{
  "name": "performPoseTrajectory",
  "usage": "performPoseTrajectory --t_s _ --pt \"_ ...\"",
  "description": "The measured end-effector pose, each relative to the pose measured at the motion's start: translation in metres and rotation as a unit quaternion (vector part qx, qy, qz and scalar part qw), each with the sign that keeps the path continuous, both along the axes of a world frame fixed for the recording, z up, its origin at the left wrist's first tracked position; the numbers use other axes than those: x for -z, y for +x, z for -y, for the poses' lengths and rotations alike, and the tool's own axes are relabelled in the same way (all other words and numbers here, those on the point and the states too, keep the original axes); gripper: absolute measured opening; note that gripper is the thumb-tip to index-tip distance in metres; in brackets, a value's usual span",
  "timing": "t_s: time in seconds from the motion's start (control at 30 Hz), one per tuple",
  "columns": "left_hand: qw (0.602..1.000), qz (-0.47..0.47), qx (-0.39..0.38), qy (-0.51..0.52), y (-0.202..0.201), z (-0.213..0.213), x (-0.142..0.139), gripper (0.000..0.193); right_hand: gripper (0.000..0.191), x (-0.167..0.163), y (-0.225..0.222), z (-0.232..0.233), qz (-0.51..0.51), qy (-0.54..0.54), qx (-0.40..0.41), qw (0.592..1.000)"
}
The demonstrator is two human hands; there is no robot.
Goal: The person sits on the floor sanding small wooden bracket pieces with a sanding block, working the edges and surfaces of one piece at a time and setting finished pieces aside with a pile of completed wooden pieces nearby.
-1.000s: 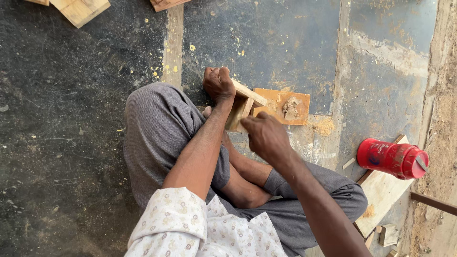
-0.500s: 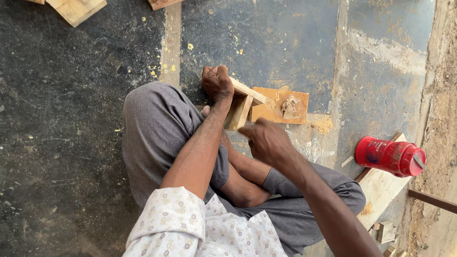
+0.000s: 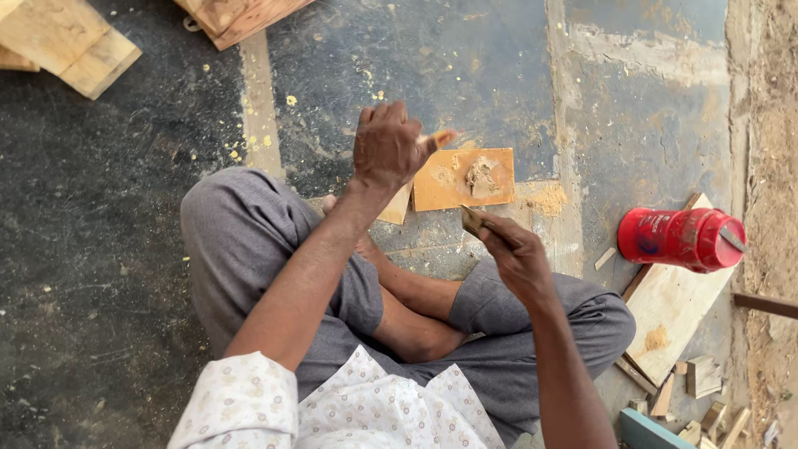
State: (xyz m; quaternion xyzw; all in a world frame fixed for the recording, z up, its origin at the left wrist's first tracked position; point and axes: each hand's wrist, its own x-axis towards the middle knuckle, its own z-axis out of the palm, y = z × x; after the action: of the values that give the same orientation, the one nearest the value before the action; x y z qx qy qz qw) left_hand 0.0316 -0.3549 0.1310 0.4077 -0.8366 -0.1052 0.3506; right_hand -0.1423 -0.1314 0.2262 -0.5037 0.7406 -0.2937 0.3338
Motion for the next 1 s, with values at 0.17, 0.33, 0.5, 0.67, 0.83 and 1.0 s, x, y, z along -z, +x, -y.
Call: performPoseTrajectory --t_s 0.17,0.33,0.5,0.67,0.83,1.0 --pt "0.990 0.055 0.130 -0.007 0.005 0.017 -0.002 0.063 0.032 0.038 0.026 0.013 -0.043 0.009 0.024 0.999" --pt "0.991 0.046 0.124 -0.013 0.001 0.021 0.007 0.066 0.035 0.060 0.053 0.032 -0.144 -0.124 -0.054 0.980" --pt "0.993 0.040 0.109 -0.018 -0.002 0.021 0.011 0.067 0.054 0.077 0.074 0.043 -0.298 -0.156 -0.130 0.933" --pt "0.993 0.034 0.103 -0.039 -0.002 0.024 0.008 0.069 0.055 0.060 0.057 0.027 -0.404 -0.061 -0.222 0.885" --pt "0.996 0.018 0.079 -0.048 -0.004 0.024 0.002 0.071 0.051 0.024 0.045 0.054 -0.386 0.004 -0.227 0.894" --pt "0.992 0.036 0.113 0.045 -0.004 0.026 0.006 0.068 0.048 0.008 0.072 0.129 -0.399 0.152 -0.299 0.853"
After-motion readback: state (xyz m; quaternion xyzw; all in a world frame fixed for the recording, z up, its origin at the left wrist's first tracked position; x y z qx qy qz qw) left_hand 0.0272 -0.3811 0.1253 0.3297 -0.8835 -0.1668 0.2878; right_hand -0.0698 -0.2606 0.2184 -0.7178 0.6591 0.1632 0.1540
